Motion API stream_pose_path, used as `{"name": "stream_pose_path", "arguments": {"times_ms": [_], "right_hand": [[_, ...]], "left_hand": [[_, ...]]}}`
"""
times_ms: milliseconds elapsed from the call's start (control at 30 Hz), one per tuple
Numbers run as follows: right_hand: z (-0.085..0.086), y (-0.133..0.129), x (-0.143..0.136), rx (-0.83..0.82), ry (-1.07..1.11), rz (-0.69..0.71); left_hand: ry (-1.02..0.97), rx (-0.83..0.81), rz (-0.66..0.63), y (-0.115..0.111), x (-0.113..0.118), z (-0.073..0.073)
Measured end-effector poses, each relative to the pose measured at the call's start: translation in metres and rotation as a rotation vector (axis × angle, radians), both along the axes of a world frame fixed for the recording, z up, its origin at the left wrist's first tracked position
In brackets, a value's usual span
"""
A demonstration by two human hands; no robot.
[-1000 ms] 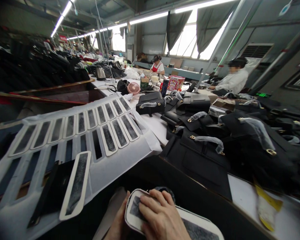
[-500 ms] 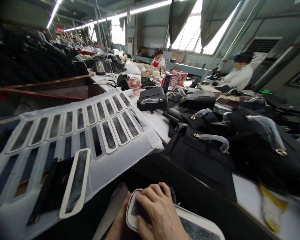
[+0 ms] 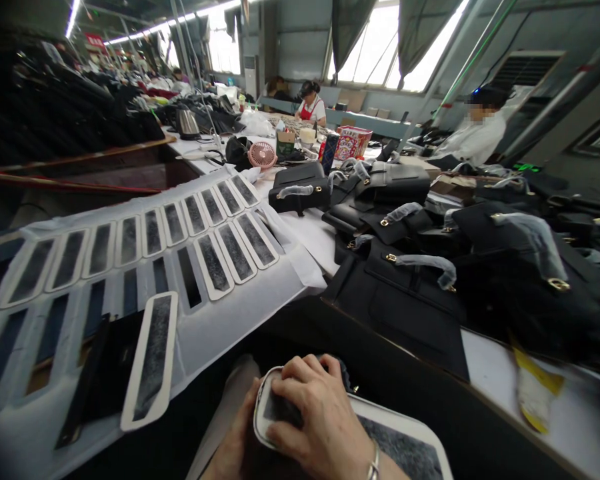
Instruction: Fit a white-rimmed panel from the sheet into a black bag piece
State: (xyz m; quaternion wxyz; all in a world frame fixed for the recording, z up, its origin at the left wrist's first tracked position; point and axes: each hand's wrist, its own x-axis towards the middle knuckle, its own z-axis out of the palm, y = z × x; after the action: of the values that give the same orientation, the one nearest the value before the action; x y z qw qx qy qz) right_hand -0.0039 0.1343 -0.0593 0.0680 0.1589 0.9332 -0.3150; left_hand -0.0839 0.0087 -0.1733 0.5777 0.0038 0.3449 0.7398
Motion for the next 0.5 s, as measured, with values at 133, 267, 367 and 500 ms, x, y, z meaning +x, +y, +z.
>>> {"name": "stream_pose_path", "arguments": {"times_ms": [133, 267, 367, 500], "right_hand": [[-0.007, -0.004, 0.002, 0.021, 0.051, -0.053], [-0.007, -0.008, 0.003, 0.085, 0.017, -0.009], [-0.006, -0.01, 0.0, 0.124, 0.01, 0.001], [-0.008, -0.012, -0.004, 0.143, 0.036, -0.006]], "left_hand": [[0.1, 0.021, 0.014, 0.003, 0.001, 0.005], [0.204, -0.081, 0.01, -0.004, -0.001, -0.003], [0.224, -0.105, 0.012, -0.006, -0.001, -0.004], [0.218, -0.027, 0.084, -0.002, 0.0, 0.009]]}}
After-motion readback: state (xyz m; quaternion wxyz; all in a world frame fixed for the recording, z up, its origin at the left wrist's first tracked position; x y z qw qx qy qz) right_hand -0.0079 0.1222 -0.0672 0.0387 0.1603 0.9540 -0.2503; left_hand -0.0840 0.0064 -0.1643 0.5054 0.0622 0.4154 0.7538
